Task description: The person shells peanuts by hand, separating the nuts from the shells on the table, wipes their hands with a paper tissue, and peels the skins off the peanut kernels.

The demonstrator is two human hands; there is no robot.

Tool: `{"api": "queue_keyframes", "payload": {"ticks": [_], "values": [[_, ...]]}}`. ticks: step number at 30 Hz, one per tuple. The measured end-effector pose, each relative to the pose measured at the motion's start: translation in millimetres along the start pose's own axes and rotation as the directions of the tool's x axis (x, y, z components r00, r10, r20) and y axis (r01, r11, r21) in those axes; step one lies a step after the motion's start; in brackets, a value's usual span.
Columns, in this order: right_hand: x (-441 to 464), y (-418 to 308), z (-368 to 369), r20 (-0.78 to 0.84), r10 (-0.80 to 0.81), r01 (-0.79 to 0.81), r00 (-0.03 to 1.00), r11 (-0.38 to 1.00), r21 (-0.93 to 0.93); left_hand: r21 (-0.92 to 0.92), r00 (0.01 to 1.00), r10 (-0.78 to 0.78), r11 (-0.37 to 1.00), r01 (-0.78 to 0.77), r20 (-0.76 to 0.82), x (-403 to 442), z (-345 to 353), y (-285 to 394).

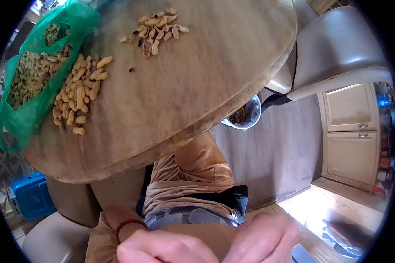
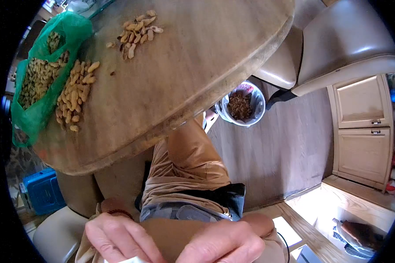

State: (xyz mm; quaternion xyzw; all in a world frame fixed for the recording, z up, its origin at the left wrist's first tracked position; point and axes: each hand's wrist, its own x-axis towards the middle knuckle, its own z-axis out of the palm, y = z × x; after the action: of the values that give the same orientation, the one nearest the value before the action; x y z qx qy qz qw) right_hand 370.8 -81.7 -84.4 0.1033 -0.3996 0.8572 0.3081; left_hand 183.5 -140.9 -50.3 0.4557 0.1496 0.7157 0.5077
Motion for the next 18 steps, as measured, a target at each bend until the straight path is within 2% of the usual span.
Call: {"api": "queue_keyframes", "payload": {"ticks": [1,2,3,4,5,6,8,9,10,11,12,13,14,15,16,18], "values": [[-0.3,2.6,-1.5,0.003,0.012,-0.012,1.000,0.999,0.038,-0.216,0.978,0.042,0.976,0.003,0.205,-12.5,-17.6,-10.4],[-1.1,5.6,-1.8,0.008,0.025,-0.026,1.000,0.997,0.079,-0.392,0.919,-0.019,0.901,0.187,0.395,-10.2,-23.7,-10.7],[-2.7,7.2,-1.2,0.008,0.045,-0.046,0.999,0.993,0.112,-0.479,0.820,-0.079,0.778,0.407,0.567,-8.0,-29.9,-11.0],[-5.0,10.4,0.4,-0.006,0.063,-0.062,0.998,0.989,0.137,-0.473,0.821,-0.084,0.782,0.406,0.565,-6.4,-24.5,-7.8],[-6.6,13.5,0.2,-0.028,0.068,-0.064,0.997,0.988,0.140,-0.571,0.696,-0.391,0.399,0.717,0.602,-5.5,-18.4,-6.8],[-8.1,17.3,0.8,-0.064,0.085,-0.075,0.994,0.986,0.147,-0.566,0.661,-0.472,0.347,0.748,0.584,-7.8,-19.0,-9.9],[-11.5,25.3,-7.6,-0.230,-0.220,0.161,0.948,0.955,-0.251,-0.399,0.751,-0.514,0.639,0.658,0.415,-23.1,-23.0,-17.8],[-12.4,28.2,-10.8,-0.262,-0.388,0.241,0.884,0.857,-0.456,-0.295,0.807,-0.492,0.759,0.581,0.326,-30.0,-26.7,-19.7],[-8.3,24.6,-8.8,-0.317,-0.448,0.156,0.836,0.749,-0.644,0.111,0.989,-0.138,0.985,0.132,0.048,-7.8,-14.8,-18.4],[-4.1,21.1,-6.9,-0.370,-0.504,0.026,0.780,0.618,-0.786,0.266,0.988,-0.133,0.958,0.107,0.081,-3.2,-17.5,-20.8],[-1.7,20.7,-6.0,-0.481,-0.461,-0.129,0.746,0.608,-0.783,0.414,0.961,-0.199,0.904,0.104,0.193,4.8,-27.2,-12.9],[0.7,20.4,-5.1,-0.584,-0.412,-0.280,0.700,0.593,-0.755,0.572,0.971,-0.126,0.820,-0.013,0.202,-1.6,-29.3,-20.1],[-1.4,29.6,-12.4,-0.667,-0.336,-0.307,0.665,0.691,-0.654,0.705,0.972,-0.055,0.698,-0.125,0.227,-5.5,-31.4,-28.4],[-1.6,37.5,-22.4,-0.624,-0.346,-0.344,0.700,0.603,-0.720,0.789,0.970,-0.050,0.593,-0.163,0.238,-6.7,-30.8,-35.2],[-2.7,43.3,-27.2,-0.658,-0.291,-0.386,0.694,0.621,-0.682,0.782,0.968,-0.055,0.602,-0.163,0.244,-8.5,-31.7,-42.7],[-4.6,55.9,-35.1,-0.698,-0.227,-0.330,0.679,0.755,-0.566,0.911,0.966,-0.086,0.360,-0.200,0.246,-15.4,-36.0,-58.9]]}}
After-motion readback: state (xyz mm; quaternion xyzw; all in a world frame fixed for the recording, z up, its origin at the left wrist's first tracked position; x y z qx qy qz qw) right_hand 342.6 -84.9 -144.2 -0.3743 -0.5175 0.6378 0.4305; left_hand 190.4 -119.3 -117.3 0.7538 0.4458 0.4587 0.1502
